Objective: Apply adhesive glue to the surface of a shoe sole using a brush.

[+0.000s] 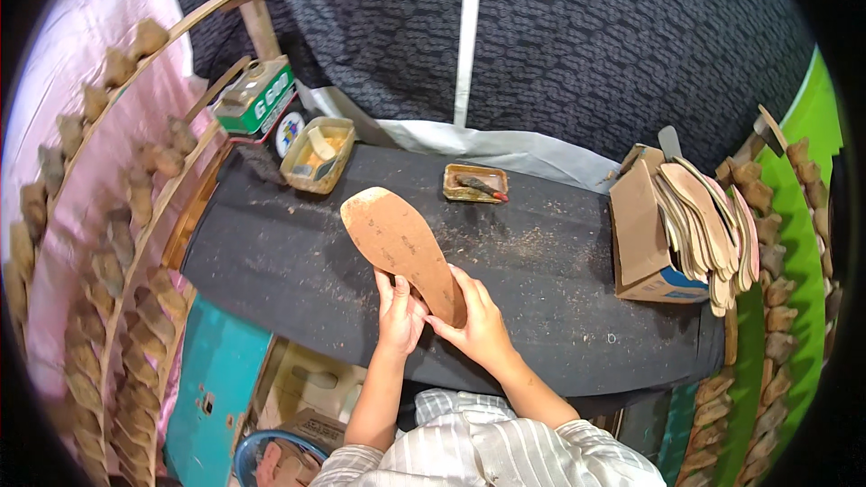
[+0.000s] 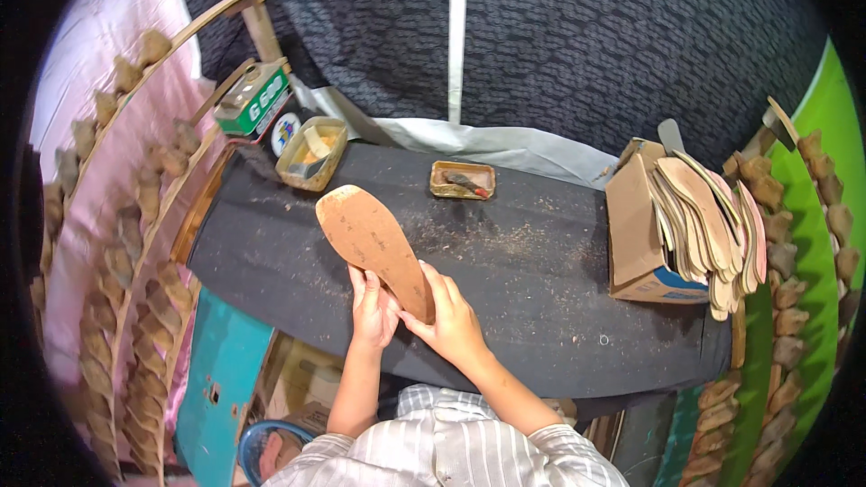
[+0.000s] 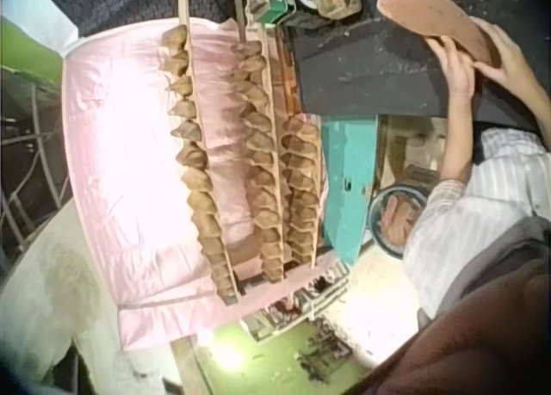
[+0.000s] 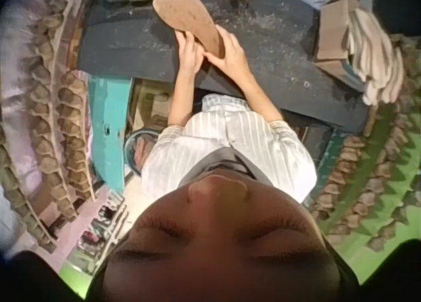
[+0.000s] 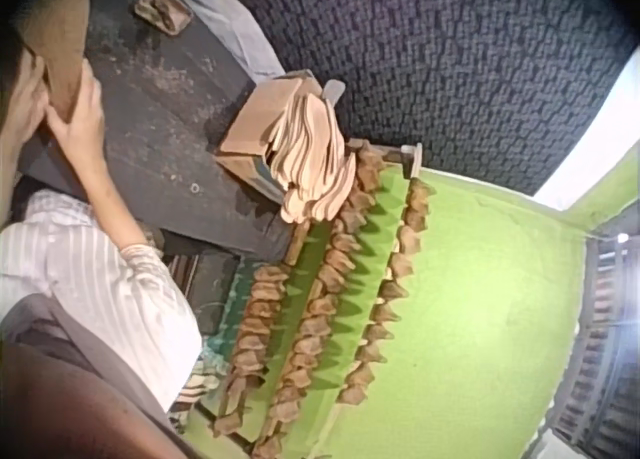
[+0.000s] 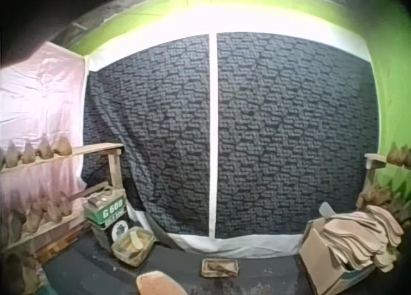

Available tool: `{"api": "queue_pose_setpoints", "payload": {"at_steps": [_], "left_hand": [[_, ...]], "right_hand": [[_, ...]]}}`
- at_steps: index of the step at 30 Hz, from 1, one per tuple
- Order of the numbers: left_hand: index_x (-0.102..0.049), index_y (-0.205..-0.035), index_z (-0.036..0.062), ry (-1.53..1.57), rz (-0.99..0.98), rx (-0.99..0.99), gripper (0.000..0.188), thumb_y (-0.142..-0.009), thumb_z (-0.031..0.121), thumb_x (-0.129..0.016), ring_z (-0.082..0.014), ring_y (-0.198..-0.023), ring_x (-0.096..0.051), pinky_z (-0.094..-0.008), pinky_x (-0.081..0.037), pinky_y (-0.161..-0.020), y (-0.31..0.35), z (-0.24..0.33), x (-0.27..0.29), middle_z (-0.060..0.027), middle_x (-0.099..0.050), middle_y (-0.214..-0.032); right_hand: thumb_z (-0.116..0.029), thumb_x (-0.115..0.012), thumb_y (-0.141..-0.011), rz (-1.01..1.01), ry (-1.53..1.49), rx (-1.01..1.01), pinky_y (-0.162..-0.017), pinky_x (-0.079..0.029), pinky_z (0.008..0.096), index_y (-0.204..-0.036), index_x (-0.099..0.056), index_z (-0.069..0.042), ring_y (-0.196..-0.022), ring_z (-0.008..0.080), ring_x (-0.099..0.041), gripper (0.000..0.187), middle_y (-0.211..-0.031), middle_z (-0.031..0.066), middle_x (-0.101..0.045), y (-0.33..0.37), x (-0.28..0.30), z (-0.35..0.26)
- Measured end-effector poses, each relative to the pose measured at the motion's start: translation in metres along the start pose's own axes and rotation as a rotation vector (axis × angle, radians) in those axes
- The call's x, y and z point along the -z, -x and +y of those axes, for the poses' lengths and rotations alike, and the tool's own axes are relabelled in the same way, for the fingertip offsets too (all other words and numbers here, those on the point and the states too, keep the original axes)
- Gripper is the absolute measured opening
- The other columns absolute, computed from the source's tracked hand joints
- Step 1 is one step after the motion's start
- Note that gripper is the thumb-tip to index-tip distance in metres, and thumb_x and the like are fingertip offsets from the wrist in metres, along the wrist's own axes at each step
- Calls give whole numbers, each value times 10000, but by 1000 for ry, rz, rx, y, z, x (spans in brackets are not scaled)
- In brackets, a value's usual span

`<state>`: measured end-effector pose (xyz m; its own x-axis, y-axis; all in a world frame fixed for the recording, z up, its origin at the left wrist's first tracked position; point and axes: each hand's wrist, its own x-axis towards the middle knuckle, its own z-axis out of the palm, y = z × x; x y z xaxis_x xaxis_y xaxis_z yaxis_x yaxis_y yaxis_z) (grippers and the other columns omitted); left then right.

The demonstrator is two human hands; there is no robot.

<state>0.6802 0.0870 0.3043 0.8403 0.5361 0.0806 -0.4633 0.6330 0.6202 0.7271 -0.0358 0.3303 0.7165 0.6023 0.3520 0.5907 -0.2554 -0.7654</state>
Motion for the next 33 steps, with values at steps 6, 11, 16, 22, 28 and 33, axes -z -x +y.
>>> {"api": "queue_pose_setpoints", "payload": {"at_steps": [6,11,16,22,28,33], "left_hand": [[0,-1458,228,-111,146,-52,672,-969,276,-458,-271,-1201,-452,-467,-423,-965,55,13,4,-128,-360,-1362],[16,-1454,219,-194,250,-174,707,-959,269,-486,-268,-1057,-570,-448,-503,-857,115,13,3,-151,-495,-1239],[119,-1455,292,-293,369,-283,830,-940,254,-530,-256,-1043,-584,-436,-541,-766,191,7,-2,-166,-492,-1267],[168,-1433,359,-229,596,-378,909,-922,219,-571,-203,-840,-632,-335,-533,-651,276,4,-2,-131,-581,-1109],[149,-1439,354,-241,723,-499,887,-927,210,-562,-236,-956,-615,-382,-540,-718,341,18,-1,-153,-531,-1209],[137,-1445,336,-213,812,-575,843,-947,151,-517,-224,-952,-599,-412,-528,-764,389,35,7,-168,-525,-1203]], "right_hand": [[-268,-782,-692,-97,23,139,-786,-524,407,-1327,-404,-80,-974,350,-614,762,-1127,172,-565,27,0,-16],[-272,-827,-645,-246,-72,107,-880,-485,400,-1298,-442,-53,-1062,341,-578,789,-1189,184,-563,66,11,-29],[-267,-814,-652,-370,-80,199,-832,-507,398,-1299,-440,-76,-1008,335,-603,771,-1154,162,-575,115,17,-35],[-241,-808,-658,-549,-133,284,-836,-505,398,-1297,-436,-74,-1016,342,-600,758,-1172,164,-578,172,10,-53],[-261,-789,-682,-654,-208,426,-790,-517,397,-1300,-412,-79,-989,352,-611,747,-1167,173,-578,206,-7,-82],[-229,-790,-680,-773,-268,458,-810,-506,382,-1297,-407,-69,-1001,351,-609,744,-1156,179,-584,238,-34,-105]]}}
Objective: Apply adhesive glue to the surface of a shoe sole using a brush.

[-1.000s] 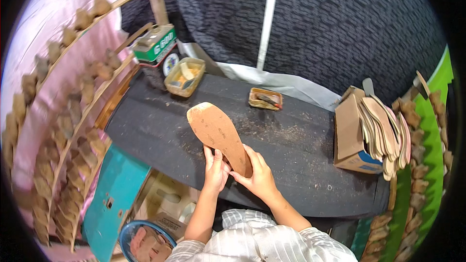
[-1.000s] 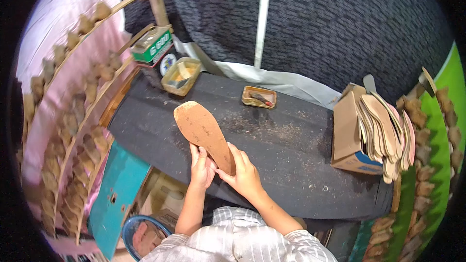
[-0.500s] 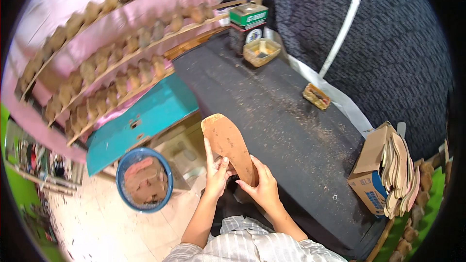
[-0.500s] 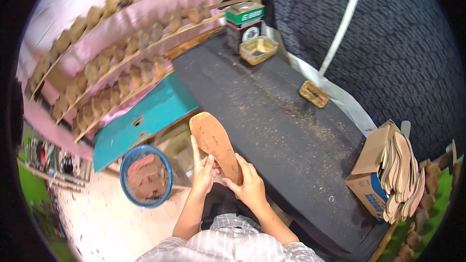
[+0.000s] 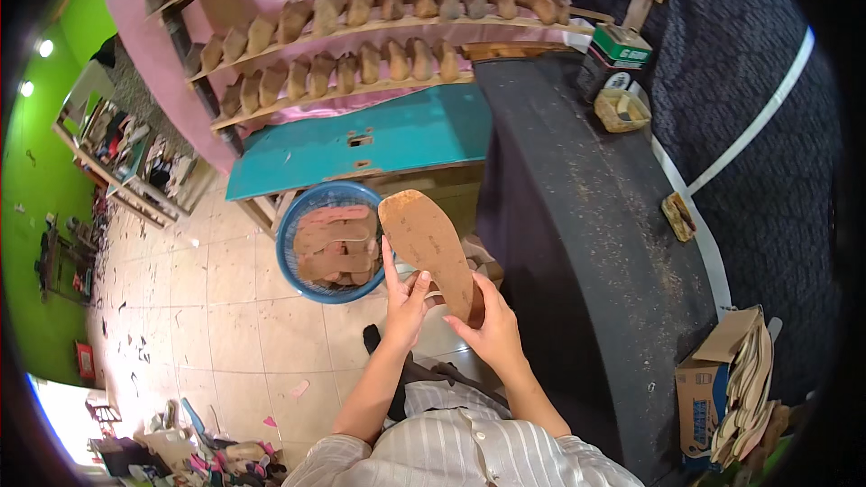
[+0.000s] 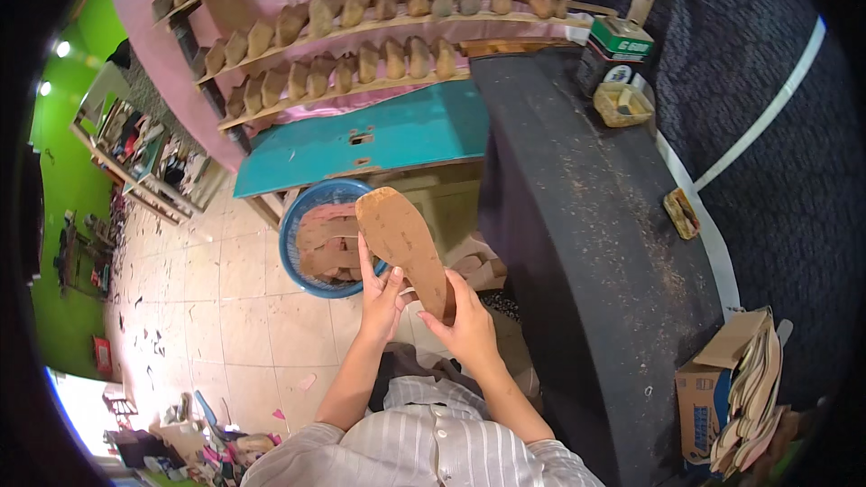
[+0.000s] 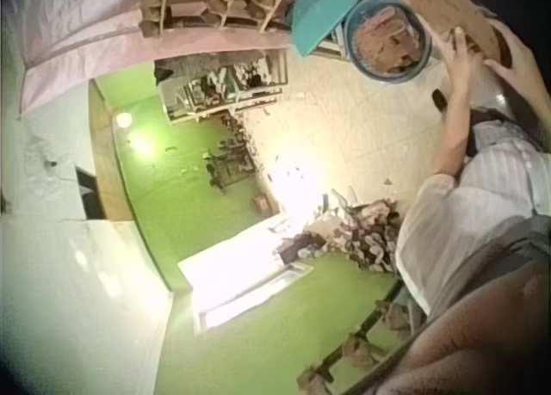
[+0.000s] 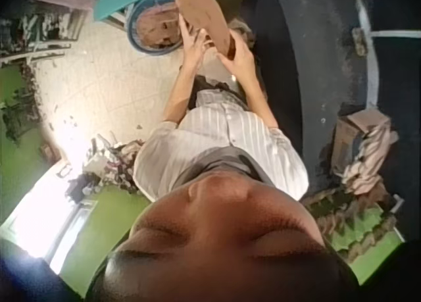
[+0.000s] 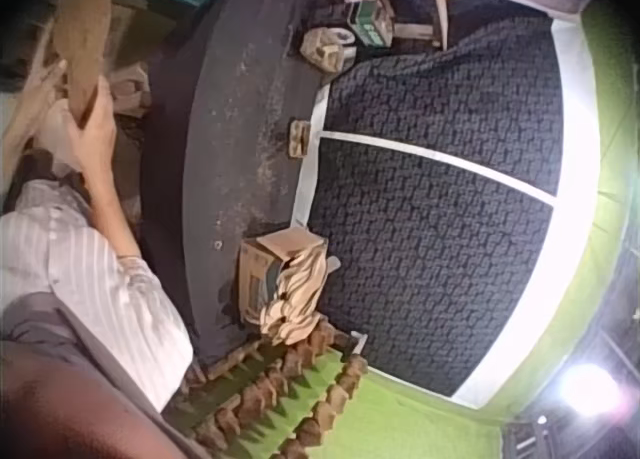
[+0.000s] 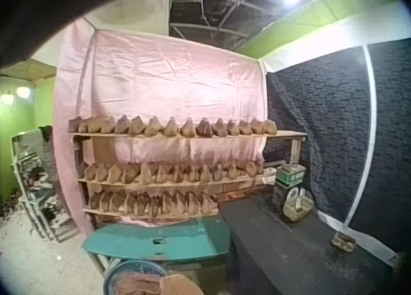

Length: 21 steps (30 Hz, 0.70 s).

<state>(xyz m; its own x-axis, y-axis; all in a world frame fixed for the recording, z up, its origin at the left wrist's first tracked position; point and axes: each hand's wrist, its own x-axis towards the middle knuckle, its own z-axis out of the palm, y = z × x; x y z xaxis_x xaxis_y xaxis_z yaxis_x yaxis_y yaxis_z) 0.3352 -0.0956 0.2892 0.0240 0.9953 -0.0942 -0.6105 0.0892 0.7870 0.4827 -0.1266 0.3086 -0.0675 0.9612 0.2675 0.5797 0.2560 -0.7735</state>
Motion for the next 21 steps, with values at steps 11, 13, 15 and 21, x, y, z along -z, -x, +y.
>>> {"api": "queue_pose_setpoints", "payload": {"at_steps": [11,13,15,21], "left_hand": [[37,-1450,327,35,215,-45,798,-931,71,-513,-239,-1019,-564,-422,-523,-797,-19,67,154,-171,-479,-1239],[35,-1450,328,26,229,-12,808,-926,55,-516,-229,-1018,-560,-414,-522,-792,-28,75,187,-165,-482,-1229],[34,-1452,323,-57,215,49,850,-901,8,-531,-205,-1006,-557,-384,-518,-783,-37,81,213,-151,-490,-1201],[-8,-1451,361,-114,223,147,899,-865,-52,-550,-168,-979,-554,-316,-505,-737,-74,77,307,-117,-505,-1170]], "right_hand": [[-249,-795,-675,-255,-46,10,-773,-500,397,-1230,-405,-63,-938,374,-623,703,-1064,220,-602,-44,-156,-44],[-242,-800,-661,-253,-103,-52,-801,-480,417,-1208,-409,-35,-962,393,-592,703,-1064,234,-578,-52,-196,-48],[-251,-799,-656,-225,-40,-5,-817,-471,426,-1212,-409,-23,-993,397,-569,716,-1081,234,-563,-59,-230,-41],[-241,-814,-626,-196,43,-49,-864,-436,426,-1174,-423,28,-1009,387,-523,724,-1078,234,-524,-79,-320,-38]]}}
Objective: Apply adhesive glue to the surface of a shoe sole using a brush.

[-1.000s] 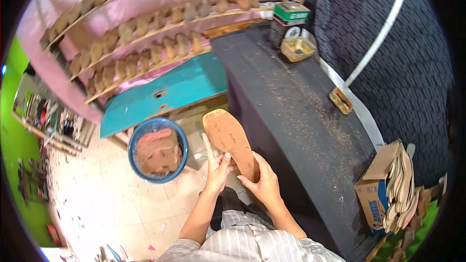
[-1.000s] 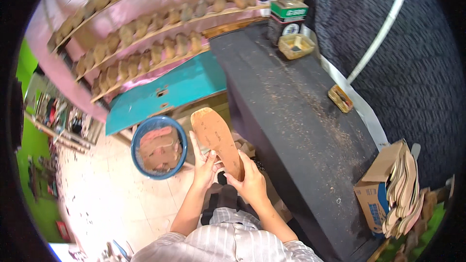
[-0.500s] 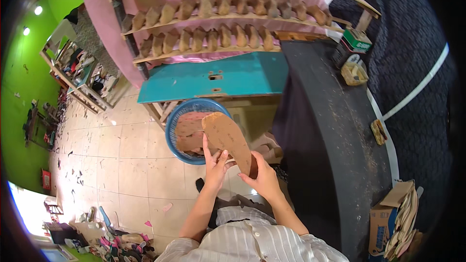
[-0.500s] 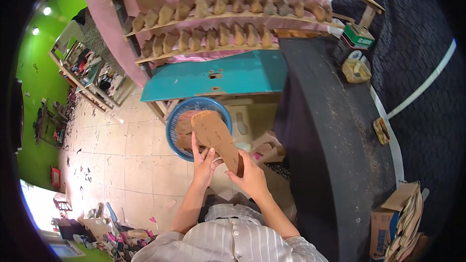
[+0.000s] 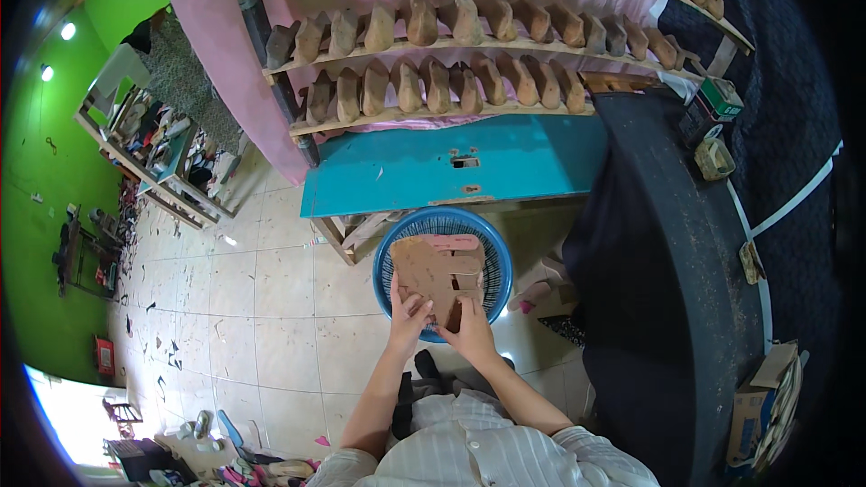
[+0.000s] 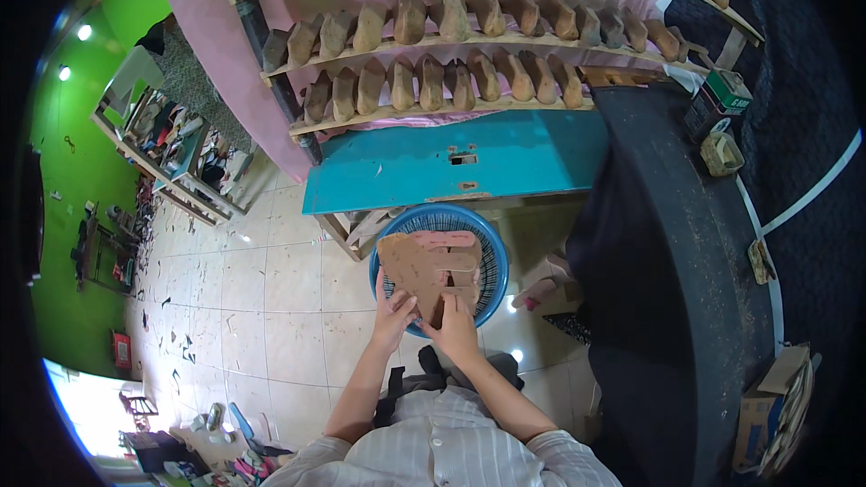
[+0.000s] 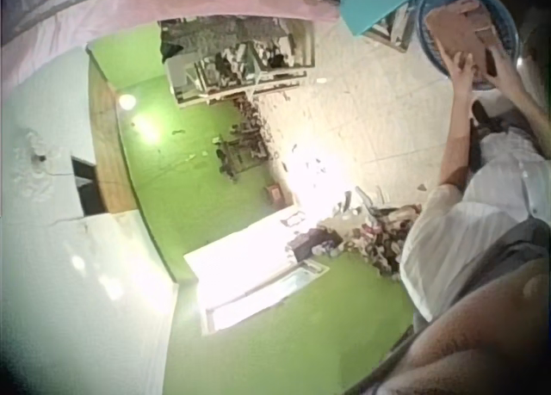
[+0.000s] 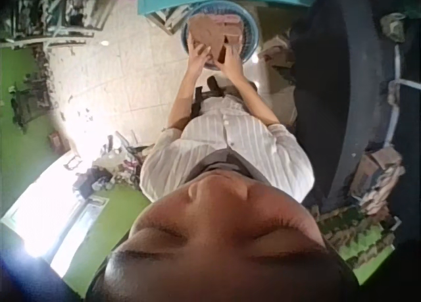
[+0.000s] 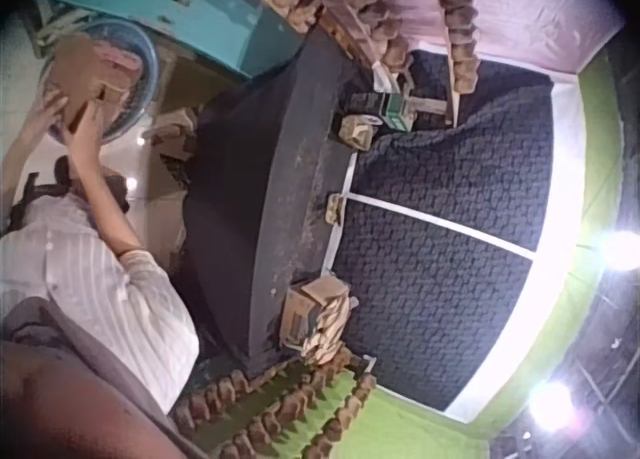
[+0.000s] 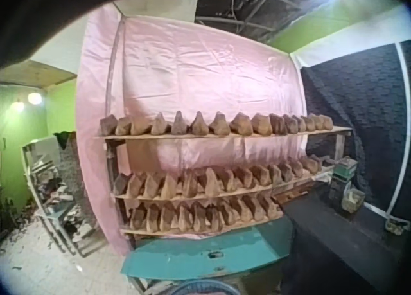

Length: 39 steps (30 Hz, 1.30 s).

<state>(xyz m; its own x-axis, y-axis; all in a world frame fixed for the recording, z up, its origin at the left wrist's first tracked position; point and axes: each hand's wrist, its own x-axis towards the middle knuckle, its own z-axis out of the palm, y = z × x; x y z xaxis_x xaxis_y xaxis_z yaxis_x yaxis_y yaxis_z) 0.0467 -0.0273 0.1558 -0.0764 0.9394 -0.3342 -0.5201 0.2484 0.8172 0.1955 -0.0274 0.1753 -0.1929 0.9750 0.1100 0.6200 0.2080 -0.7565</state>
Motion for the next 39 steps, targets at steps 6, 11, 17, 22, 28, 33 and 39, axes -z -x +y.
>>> {"api": "queue_pose_setpoints", "payload": {"at_steps": [6,11,17,22,28,33,39], "left_hand": [[-49,-1460,352,-3,-19,137,872,-867,-68,-531,-145,-950,-554,-297,-489,-694,-51,-7,52,-74,-540,-1100],[-64,-1471,329,-90,1,248,851,-870,-87,-502,-119,-886,-555,-251,-470,-631,-97,-19,91,-60,-553,-1030],[-91,-1473,324,-261,-24,281,873,-848,-97,-531,-183,-924,-566,-296,-518,-719,-138,-41,120,-109,-501,-1137],[-29,-1489,204,-570,0,186,959,-793,-66,-631,-181,-891,-582,-274,-516,-733,-157,-71,139,-123,-517,-1154],[-46,-1486,138,-889,8,114,1013,-732,-34,-700,-187,-889,-604,-288,-517,-753,-171,-89,146,-141,-532,-1158],[-60,-1481,114,-961,7,60,1052,-683,-9,-735,-240,-888,-613,-291,-513,-766,-175,-92,140,-171,-533,-1136],[-277,-1435,87,-1216,140,-127,863,-688,10,-703,-349,-999,-534,-368,-452,-890,-162,-107,135,-222,-497,-1114]], "right_hand": [[-228,-772,-700,-25,-109,-65,-815,-470,403,-1222,-409,37,-960,355,-569,689,-1047,232,-557,-24,-80,38],[-130,-688,-797,-125,-380,-180,-707,-518,342,-1297,-375,-1,-823,277,-644,604,-942,181,-620,-51,-130,78],[-64,-679,-785,-113,-339,-293,-671,-529,319,-1318,-390,-82,-756,222,-664,607,-876,145,-645,-72,-162,98],[-87,-719,-747,-134,-156,-345,-662,-522,330,-1329,-395,-99,-728,228,-659,666,-856,138,-652,-81,-179,108],[-71,-709,-743,-93,-175,-372,-655,-520,338,-1318,-412,-95,-705,234,-654,647,-847,137,-647,-83,-198,120],[-63,-697,-740,-112,-84,-372,-679,-522,341,-1346,-392,-101,-734,247,-653,678,-884,153,-633,-82,-204,129],[-101,-705,-734,-151,80,-335,-794,-506,393,-1362,-387,-138,-930,323,-606,705,-1028,199,-581,-79,-191,122]]}}
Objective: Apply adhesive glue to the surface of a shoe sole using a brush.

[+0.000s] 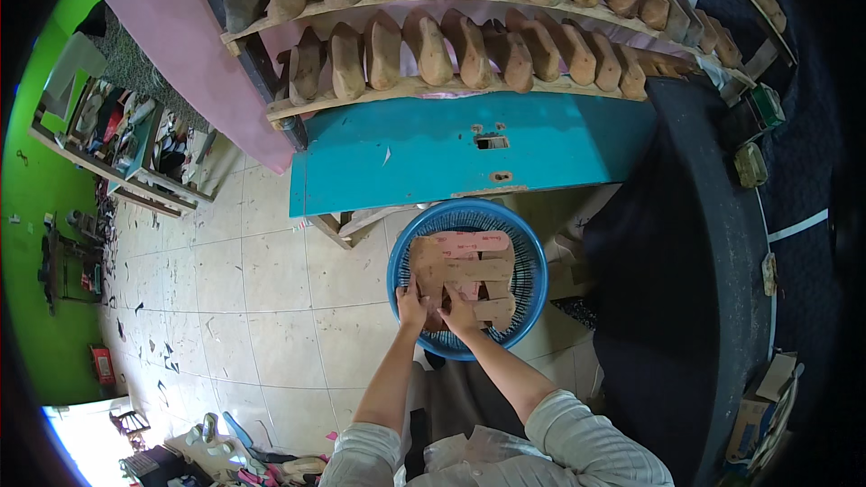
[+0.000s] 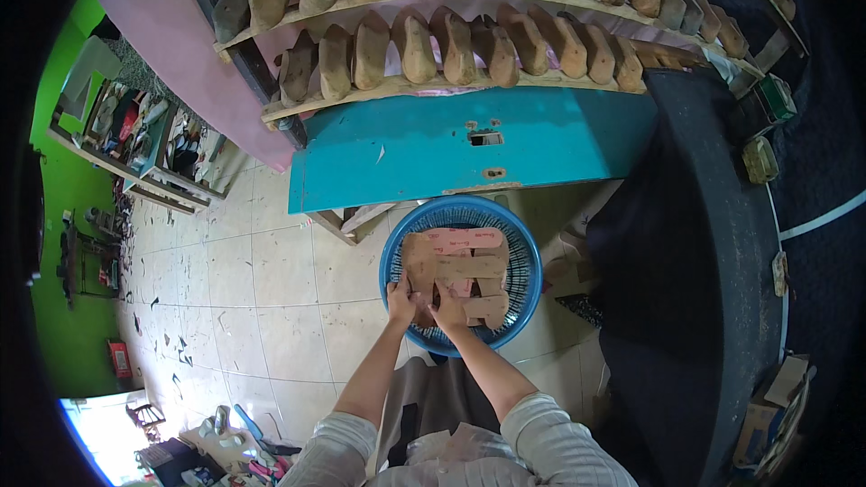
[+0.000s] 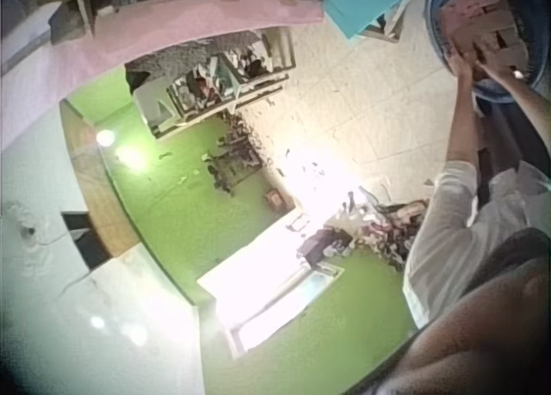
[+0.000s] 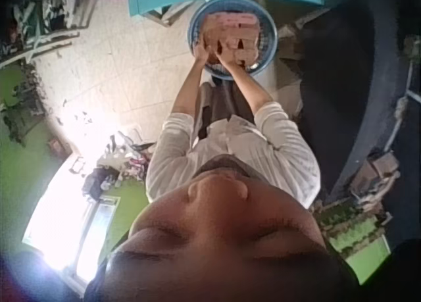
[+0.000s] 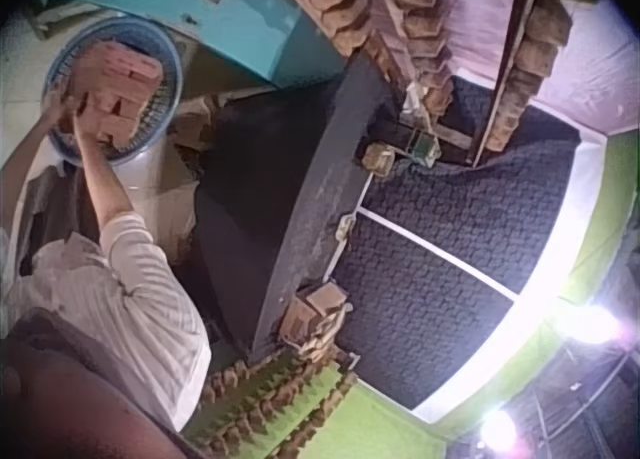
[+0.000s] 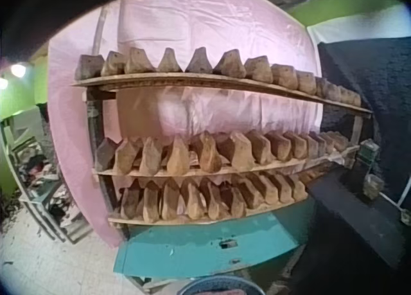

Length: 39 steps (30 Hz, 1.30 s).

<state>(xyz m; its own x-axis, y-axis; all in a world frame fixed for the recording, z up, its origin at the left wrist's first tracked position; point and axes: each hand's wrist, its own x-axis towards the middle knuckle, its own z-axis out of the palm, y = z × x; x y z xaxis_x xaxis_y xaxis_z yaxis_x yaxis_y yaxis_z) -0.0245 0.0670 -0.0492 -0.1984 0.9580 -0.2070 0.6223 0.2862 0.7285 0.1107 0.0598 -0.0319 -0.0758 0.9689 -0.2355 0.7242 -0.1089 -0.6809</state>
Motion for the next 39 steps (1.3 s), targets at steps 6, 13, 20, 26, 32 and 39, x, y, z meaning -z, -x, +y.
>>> {"api": "queue_pose_setpoints", "payload": {"at_steps": [6,13,20,26,32,39], "left_hand": [[-434,-1345,82,13,104,-34,654,-740,87,-680,-370,-978,-526,-398,-440,-883,20,1,1,-231,-492,-1094],[-624,-1035,41,36,192,-227,262,-800,155,-640,-352,-934,-537,-405,-447,-818,68,74,42,-189,-549,-996],[-635,-830,46,92,41,-373,124,-805,168,-632,-344,-883,-524,-431,-424,-787,113,147,49,-145,-551,-889],[-628,-839,64,8,-17,-586,101,-806,157,-612,-350,-917,-512,-439,-398,-858,127,219,20,-151,-556,-913],[-637,-857,67,191,-155,-900,86,-817,143,-633,-311,-872,-523,-413,-416,-800,205,367,-64,-113,-564,-876],[-616,-853,46,385,-502,-1197,61,-820,97,-624,-281,-821,-527,-384,-434,-732,342,474,-151,-97,-569,-859]], "right_hand": [[-172,-699,-750,22,24,134,-782,-465,467,-1287,-463,-170,-901,361,-565,587,-992,157,-540,26,28,-18],[-176,-697,-710,444,350,308,-758,-375,410,-946,-610,-174,-872,249,-528,252,-912,45,-543,73,111,-48],[-183,-682,-694,687,345,97,-797,-355,433,-798,-574,-141,-865,237,-516,155,-834,35,-536,138,223,-22],[-126,-678,-659,855,370,-116,-799,-349,403,-748,-541,-99,-861,246,-501,165,-817,53,-513,218,307,24],[-125,-669,-681,1061,444,-240,-811,-351,405,-749,-539,-96,-841,242,-496,149,-807,53,-505,315,388,68],[-85,-674,-675,1458,541,-277,-787,-369,383,-722,-547,-100,-747,240,-529,136,-726,33,-534,446,475,121]]}}
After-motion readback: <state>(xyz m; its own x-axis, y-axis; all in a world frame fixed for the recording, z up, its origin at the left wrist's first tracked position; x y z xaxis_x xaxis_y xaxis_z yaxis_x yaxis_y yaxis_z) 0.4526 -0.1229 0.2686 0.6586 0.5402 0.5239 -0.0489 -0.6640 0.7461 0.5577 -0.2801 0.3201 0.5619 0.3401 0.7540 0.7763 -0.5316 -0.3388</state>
